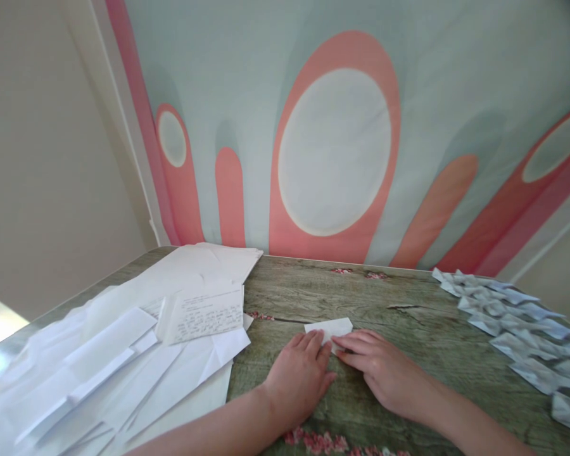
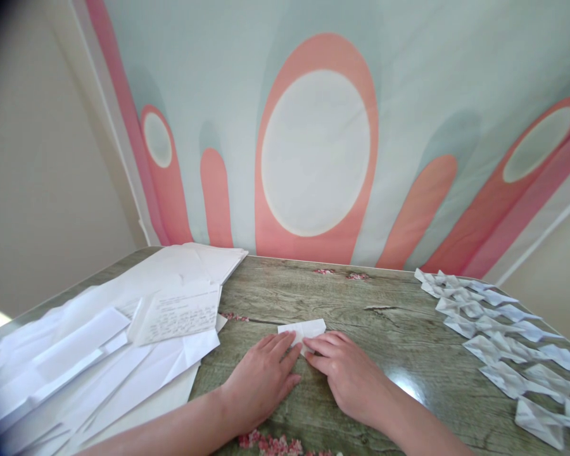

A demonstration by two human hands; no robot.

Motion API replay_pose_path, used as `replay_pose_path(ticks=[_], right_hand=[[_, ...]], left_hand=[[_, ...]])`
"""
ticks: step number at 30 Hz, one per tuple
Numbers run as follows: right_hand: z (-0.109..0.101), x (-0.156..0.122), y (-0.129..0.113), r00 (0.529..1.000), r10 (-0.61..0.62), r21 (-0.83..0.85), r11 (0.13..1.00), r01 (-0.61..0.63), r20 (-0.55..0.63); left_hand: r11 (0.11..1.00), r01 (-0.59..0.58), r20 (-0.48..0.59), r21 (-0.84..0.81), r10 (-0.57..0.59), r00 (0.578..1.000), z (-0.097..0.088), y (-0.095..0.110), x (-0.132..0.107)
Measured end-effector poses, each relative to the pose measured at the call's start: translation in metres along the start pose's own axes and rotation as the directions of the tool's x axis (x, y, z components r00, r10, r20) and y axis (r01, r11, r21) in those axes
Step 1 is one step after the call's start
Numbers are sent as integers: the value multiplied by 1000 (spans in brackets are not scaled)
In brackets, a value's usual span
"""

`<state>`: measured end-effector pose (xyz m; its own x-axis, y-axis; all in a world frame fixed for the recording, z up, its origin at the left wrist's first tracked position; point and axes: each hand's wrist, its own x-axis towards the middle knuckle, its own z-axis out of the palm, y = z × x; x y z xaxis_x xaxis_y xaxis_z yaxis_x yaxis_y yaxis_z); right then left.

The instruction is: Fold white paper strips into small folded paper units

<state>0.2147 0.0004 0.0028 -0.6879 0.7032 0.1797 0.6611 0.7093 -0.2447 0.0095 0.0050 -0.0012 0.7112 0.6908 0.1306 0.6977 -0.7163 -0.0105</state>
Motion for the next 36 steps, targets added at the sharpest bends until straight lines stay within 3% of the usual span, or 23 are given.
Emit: replay_pose_path(ticks=[12, 23, 36], right_hand=[[-6, 4, -4, 1000, 19, 57, 998, -20, 16], [-8, 3, 3, 996, -70, 55, 996, 67, 50], [-6, 3, -1, 999, 17, 92, 995, -21, 49]], left_hand=[[998, 6, -22, -59, -7, 1000, -7, -4, -1], [999, 3, -42, -44, -5, 999, -1, -7, -1], [999, -23, -54, -49, 20, 998, 1, -9, 0]])
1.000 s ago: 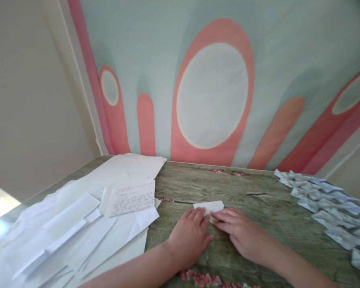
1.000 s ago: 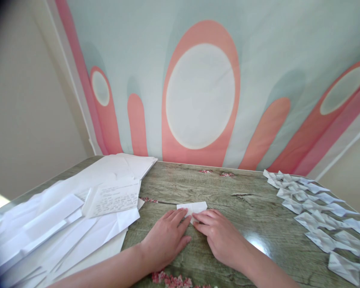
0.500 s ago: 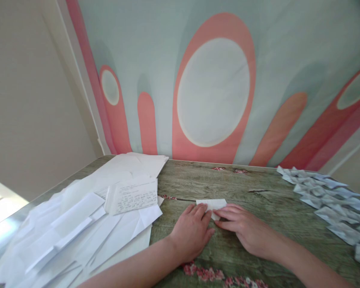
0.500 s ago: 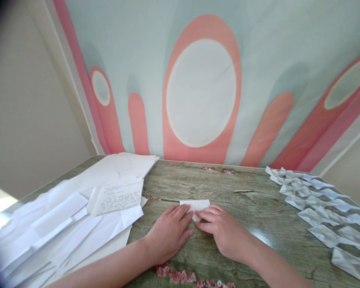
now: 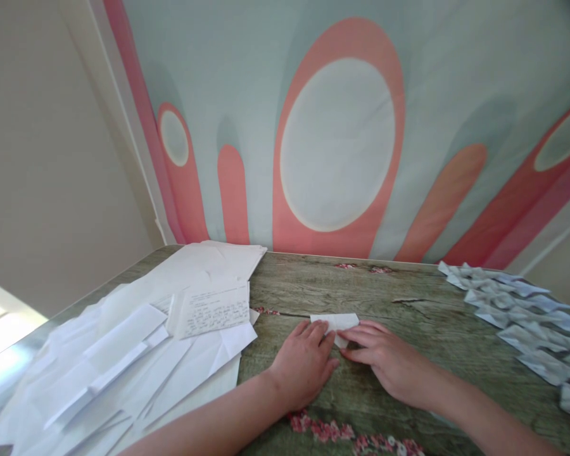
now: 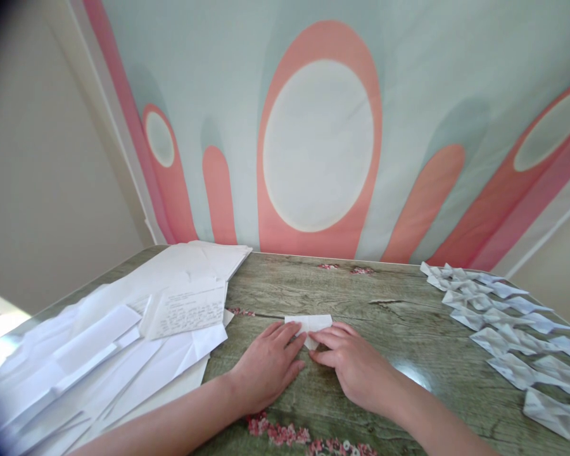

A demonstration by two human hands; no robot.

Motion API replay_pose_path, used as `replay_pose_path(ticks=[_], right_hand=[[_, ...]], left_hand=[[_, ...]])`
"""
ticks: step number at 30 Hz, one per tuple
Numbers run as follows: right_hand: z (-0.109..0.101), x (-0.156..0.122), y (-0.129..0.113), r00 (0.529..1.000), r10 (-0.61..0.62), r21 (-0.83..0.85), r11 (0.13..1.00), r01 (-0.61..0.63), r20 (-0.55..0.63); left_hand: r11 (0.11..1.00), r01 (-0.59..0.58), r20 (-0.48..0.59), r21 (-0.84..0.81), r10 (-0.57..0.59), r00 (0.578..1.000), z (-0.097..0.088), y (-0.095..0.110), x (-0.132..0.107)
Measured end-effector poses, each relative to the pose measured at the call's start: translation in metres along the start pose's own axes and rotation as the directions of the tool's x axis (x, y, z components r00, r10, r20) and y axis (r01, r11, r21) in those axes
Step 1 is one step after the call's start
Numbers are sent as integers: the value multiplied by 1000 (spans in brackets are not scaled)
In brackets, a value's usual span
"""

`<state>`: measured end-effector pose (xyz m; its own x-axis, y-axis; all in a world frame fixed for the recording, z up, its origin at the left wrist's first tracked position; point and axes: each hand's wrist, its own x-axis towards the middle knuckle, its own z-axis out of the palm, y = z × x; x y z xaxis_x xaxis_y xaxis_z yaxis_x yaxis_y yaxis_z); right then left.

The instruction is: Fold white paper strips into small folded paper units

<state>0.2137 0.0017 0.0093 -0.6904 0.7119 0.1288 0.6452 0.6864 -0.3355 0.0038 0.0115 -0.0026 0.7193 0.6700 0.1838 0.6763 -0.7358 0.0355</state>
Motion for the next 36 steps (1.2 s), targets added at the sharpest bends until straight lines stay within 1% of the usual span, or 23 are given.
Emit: replay_pose_path(ticks=[2, 3, 4, 5, 7, 9, 11, 15, 19, 23, 26, 28, 31, 36], right_hand=[[2, -1, 6, 1000, 22, 48, 999, -21, -18], [5, -1, 10, 998, 47, 77, 996, -43, -43], [7, 0, 15, 991, 98, 111, 990, -88, -92], [10, 0, 21, 972, 171, 146, 978, -148, -160], [17, 2, 33, 914, 302, 193, 947, -255, -271], [24, 4, 42, 874, 359, 215, 929, -301, -327], [29, 6, 46, 855, 384, 210, 921, -327, -350], [32, 9, 44, 848, 395, 200, 917, -344, -353], [30, 10, 42, 847, 412, 240, 907, -347, -336], [28, 12, 42, 840, 446, 271, 888, -371, -309], [27, 13, 39, 834, 466, 286, 876, -388, -296], [25, 13, 37, 832, 474, 295, 871, -394, -287], [25, 13, 35, 834, 475, 309, 867, -390, -280], [26, 10, 36, 820, 496, 326, 855, -404, -284]], left_hand=[[1000, -4, -11, -11, 4, 1000, 0, 0, 0], [1000, -8, -16, -18, 7, 1000, 0, -1, 1], [1000, -11, -21, -27, 11, 1000, -1, -1, 1], [999, -16, -26, -37, 15, 1000, -1, -2, 2], [998, -20, -33, -62, 18, 999, -2, -3, 3], [996, -20, -40, -88, 16, 999, -4, -4, 5], [994, -15, -48, -112, 10, 999, -4, -5, 6], [987, 6, -60, -160, -16, 998, -4, -7, 10], [975, 40, -81, -219, -59, 995, 1, -10, 15], [935, 119, -110, -333, -164, 980, 7, -16, 19], [894, 193, -132, -403, -266, 955, 12, -20, 21], [877, 244, -133, -413, -323, 937, 14, -22, 21], [868, 306, -120, -391, -377, 918, 16, -24, 22], [862, 347, -102, -369, -409, 907, 16, -26, 23]])
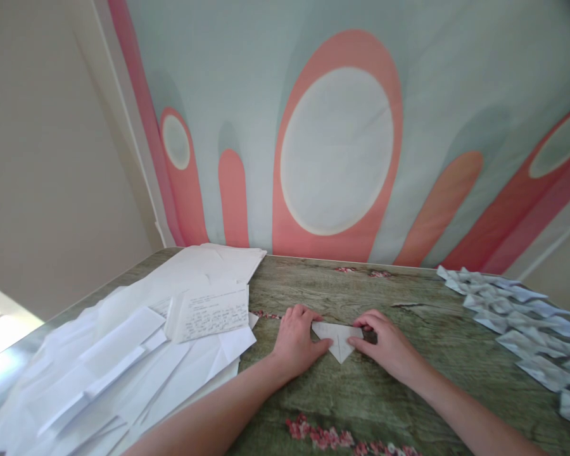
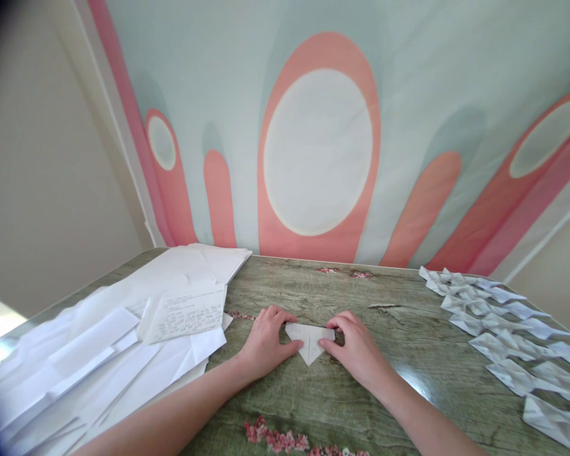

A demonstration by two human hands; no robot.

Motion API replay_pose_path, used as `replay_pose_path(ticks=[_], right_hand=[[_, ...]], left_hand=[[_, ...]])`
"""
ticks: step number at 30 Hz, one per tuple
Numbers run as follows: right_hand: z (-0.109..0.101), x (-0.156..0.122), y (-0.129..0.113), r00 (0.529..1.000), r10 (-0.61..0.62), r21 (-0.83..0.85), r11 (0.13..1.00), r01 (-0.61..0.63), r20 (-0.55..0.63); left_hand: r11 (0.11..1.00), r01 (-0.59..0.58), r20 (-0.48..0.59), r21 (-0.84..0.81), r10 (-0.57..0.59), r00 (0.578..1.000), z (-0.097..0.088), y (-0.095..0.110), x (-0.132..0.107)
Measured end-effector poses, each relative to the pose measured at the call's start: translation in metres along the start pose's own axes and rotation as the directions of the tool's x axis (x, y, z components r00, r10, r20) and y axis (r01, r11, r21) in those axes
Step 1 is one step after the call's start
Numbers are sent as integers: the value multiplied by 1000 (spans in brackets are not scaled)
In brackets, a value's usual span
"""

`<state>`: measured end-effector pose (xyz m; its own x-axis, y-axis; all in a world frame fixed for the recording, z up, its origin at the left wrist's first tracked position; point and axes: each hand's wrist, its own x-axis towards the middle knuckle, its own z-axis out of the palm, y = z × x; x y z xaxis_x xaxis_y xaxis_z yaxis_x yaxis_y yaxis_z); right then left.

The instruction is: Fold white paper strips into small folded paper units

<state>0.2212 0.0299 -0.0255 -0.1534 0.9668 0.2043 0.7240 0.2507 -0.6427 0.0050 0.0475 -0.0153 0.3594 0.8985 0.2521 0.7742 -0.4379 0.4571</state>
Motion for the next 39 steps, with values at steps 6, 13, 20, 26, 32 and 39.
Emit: replay_pose_path(ticks=[6, 13, 20, 26, 32, 39], right_hand=[[0, 0, 1, 1000, 3, -28, 1000, -3, 2], [1, 0, 2, 1000, 0, -9, 1000, 0, 14], [-1, 0, 2, 999, -13, -5, 1000, 13, 38], [-2, -1, -1, 999, -28, -8, 1000, 29, 41], [-2, -2, 1, 997, -46, -31, 998, 48, 61], [-2, -5, -2, 985, -134, -38, 990, 139, 105]], left_hand=[[1000, 11, 11, 1, -11, 1000, -2, 0, 0], [1000, 4, 7, -9, -4, 1000, -1, -2, 1], [999, 17, 25, -38, -16, 1000, -2, -1, 2], [997, 27, 32, -76, -24, 999, -3, 0, 2], [992, 18, 49, -125, -12, 999, -4, 0, 1], [985, -16, 34, -174, 23, 999, -5, 0, 0]])
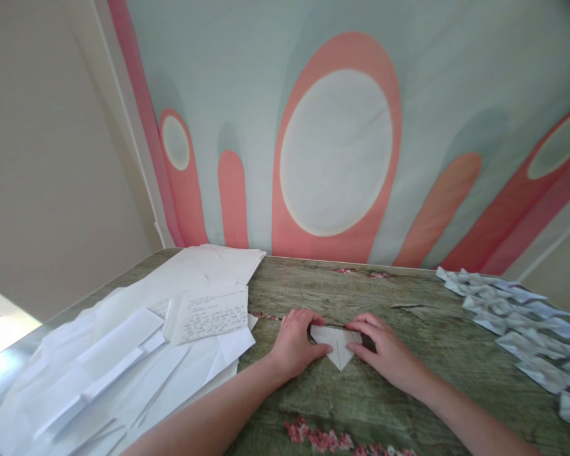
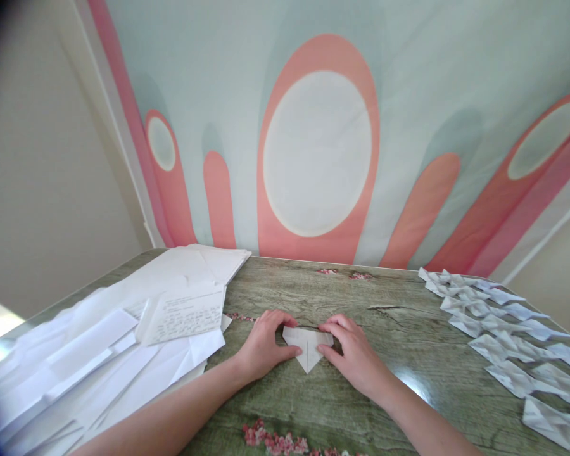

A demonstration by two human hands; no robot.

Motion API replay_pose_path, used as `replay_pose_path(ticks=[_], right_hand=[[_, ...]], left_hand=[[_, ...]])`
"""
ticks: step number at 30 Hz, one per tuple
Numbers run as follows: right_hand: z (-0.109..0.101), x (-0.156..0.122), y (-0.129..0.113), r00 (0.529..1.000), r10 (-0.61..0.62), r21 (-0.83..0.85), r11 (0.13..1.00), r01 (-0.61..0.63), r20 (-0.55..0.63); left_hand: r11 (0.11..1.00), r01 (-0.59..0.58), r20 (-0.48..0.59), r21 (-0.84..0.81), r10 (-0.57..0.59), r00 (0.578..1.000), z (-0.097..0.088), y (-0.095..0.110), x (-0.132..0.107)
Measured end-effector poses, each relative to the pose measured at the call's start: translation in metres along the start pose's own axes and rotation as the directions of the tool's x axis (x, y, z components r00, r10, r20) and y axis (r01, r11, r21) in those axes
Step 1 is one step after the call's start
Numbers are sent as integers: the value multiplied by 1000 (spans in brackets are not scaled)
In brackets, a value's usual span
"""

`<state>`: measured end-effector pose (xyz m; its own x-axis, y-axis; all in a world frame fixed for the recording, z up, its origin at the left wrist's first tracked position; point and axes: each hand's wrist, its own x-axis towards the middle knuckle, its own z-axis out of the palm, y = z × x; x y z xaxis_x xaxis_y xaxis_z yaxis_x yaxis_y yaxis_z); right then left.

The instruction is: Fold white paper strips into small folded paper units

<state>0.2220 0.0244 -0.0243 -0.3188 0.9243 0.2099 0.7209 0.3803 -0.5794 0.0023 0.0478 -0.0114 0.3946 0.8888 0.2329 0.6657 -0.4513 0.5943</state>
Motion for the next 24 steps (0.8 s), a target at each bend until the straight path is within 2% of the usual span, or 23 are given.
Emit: replay_pose_path(ticks=[18, 24], right_hand=[[12, 0, -13, 992, -114, -108, 988, 107, -56], [10, -1, -14, 992, -110, -73, 992, 106, -54]], left_hand=[[1000, 4, 46, -27, -3, 999, -7, 4, 1], [999, -19, 85, -31, 22, 996, -8, 2, 2]])
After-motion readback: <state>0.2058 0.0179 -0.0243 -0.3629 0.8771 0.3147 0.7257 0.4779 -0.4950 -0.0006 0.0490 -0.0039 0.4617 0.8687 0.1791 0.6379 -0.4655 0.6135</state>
